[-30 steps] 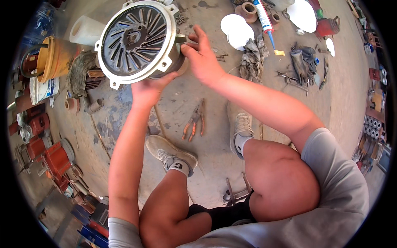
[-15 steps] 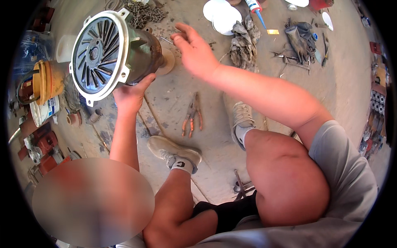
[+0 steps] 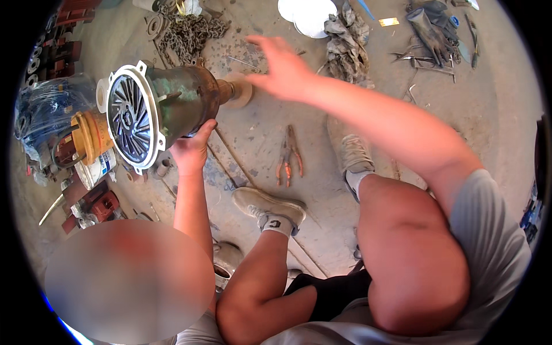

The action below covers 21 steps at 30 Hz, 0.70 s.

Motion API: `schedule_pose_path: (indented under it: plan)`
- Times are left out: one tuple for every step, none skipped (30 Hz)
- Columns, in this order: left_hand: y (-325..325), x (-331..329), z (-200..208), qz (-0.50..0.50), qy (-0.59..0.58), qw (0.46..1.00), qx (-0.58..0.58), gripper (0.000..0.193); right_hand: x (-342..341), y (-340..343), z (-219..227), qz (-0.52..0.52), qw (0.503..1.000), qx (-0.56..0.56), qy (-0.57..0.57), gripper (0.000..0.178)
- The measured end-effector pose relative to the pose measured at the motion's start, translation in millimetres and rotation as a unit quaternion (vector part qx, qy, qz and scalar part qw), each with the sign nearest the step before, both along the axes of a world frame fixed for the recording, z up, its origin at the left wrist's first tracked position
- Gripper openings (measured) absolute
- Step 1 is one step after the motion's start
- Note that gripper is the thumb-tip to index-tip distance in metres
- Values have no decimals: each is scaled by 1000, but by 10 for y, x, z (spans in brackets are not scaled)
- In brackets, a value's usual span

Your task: The person cleans a circular metal component with a wire brush, dipping the brush into a bucket of liquid and scrubbing the surface. They also handle a cylindrical metal part, wiping it with a cloth and inspecting it. The person repeatedly scrubs the circular component and wipes the cylindrical part throughout the clip.

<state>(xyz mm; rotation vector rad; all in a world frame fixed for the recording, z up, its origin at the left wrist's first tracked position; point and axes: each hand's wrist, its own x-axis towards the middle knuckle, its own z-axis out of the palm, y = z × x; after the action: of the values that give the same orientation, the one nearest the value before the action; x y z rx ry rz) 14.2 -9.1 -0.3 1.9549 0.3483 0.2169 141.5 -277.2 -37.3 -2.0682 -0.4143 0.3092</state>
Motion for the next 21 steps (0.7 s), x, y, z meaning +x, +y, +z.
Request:
schedule_pose_path:
  plan:
    - [6,-5,14,-6,4,1000,9,83,-25,-238,-36,26,995,-83,-38,88]
    - [3,-26,36,-10,11,1000,19,83,-54,-492,-129,22,982,-158,-103,95]
    - [3,-23,59,-17,16,999,32,83,-68,-776,-233,14,958,-230,-170,103]
    - [21,-30,79,-15,6,999,33,82,-83,-1052,-312,18,942,-287,-174,108]
    - [32,-30,41,-18,-4,999,30,81,-99,-1324,-385,20,922,-346,-175,114]
    - [61,-43,35,-19,-11,999,31,80,-110,-1526,-425,29,916,-376,-135,116]
    - [80,-53,30,-19,-2,999,29,79,-126,-1696,-442,37,907,-410,-94,117]
    - [95,-59,30,-19,7,999,27,78,-116,-1801,-473,60,910,-404,-68,114]
    - [110,-74,21,-18,13,999,24,78,-85,-1893,-496,84,912,-399,-45,111]
    - [168,-108,11,-26,5,999,48,75,-65,-1947,-542,108,913,-394,-22,108]
    - [155,-94,21,-35,4,999,33,74,-53,-1999,-645,109,917,-383,-34,100]
    - [137,-89,40,-42,2,999,18,73,-32,-2024,-763,109,920,-373,-47,92]
    - [122,-73,43,-49,1,999,3,72,6,-2057,-870,110,923,-364,-61,84]
    - [182,-104,19,-54,-2,998,21,70,69,-2036,-924,103,930,-351,-45,73]
    - [185,-98,25,-53,2,998,19,69,152,-1986,-935,96,935,-340,-31,62]
    - [186,-98,24,-51,5,999,17,69,198,-1938,-937,89,940,-330,-17,52]
    - [177,-106,39,-48,7,999,15,69,224,-1879,-880,59,970,-234,-41,49]
    - [165,-109,35,-49,5,998,24,69,253,-1824,-819,28,988,-136,-65,47]
    - [151,-101,14,-51,2,998,33,69,286,-1759,-758,-2,996,-36,-87,45]
    - [147,-89,13,-51,-2,998,43,69,333,-1632,-595,-9,998,43,-50,47]
    - [164,-98,15,-49,-3,998,39,70,369,-1466,-354,-15,992,123,-13,49]
